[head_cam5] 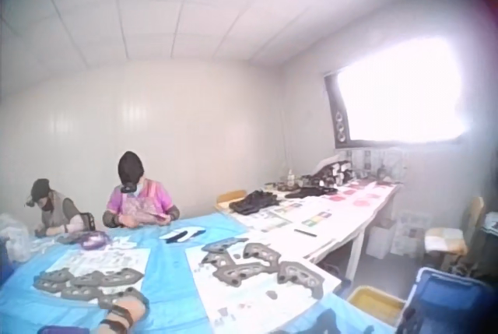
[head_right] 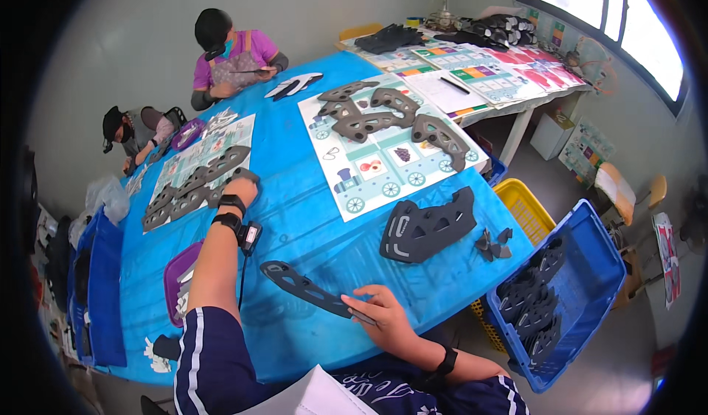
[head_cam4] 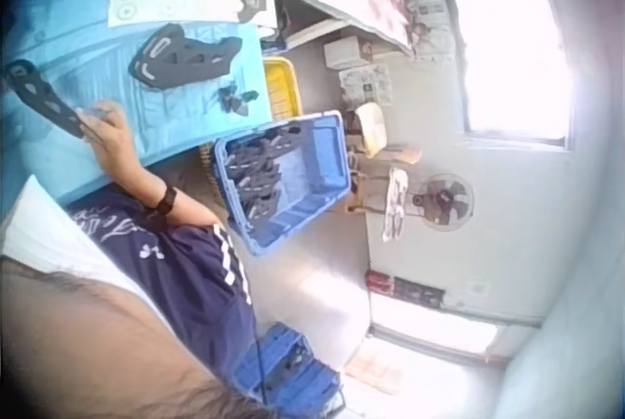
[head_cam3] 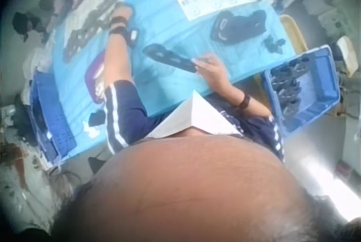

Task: Applying adhesive strips to black synthetic shoe upper components at a manufacturing workstation.

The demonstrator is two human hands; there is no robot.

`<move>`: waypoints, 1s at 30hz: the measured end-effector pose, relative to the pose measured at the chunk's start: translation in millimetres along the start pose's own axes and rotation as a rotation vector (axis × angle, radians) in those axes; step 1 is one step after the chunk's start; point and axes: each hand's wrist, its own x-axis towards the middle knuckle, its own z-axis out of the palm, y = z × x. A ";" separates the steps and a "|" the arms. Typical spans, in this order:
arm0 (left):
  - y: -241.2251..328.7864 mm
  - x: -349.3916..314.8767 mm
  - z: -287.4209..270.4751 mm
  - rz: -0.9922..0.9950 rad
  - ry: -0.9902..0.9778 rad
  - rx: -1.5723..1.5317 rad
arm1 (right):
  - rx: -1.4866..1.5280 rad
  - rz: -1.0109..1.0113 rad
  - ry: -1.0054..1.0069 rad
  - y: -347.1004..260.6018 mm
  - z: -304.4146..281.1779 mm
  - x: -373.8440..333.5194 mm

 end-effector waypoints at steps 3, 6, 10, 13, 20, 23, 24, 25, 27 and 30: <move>23.7 5.0 -13.6 0.177 0.181 0.099 | -0.025 -0.032 0.013 1.7 -1.9 3.1; 74.8 -0.5 -63.4 0.433 0.352 0.125 | -0.042 -0.032 -0.007 0.8 -4.9 2.3; 156.4 -12.3 -108.8 0.606 0.391 -0.020 | -0.045 -0.046 0.014 5.2 -5.3 1.3; 191.2 -13.8 -131.3 0.566 0.169 -0.518 | -0.086 -0.025 0.034 7.5 -7.5 0.2; 66.3 64.9 -63.0 0.023 0.355 -0.306 | 0.008 -0.018 0.075 0.0 -3.0 0.4; -1.5 71.1 -15.2 -0.186 0.392 -0.080 | -0.004 -0.005 0.077 0.9 -3.4 -2.7; -0.2 73.1 -11.6 -0.306 0.200 -0.111 | -0.026 0.022 0.062 5.0 -5.1 -2.8; -10.9 71.3 -0.7 -0.332 0.167 -0.101 | 0.007 0.017 0.060 5.6 -4.6 -3.7; -24.2 70.8 15.3 -0.382 0.077 -0.121 | -0.009 0.010 0.069 3.2 -5.6 -2.0; -29.7 74.1 25.3 -0.394 -0.014 -0.171 | -0.007 0.011 0.059 2.3 -5.4 -1.1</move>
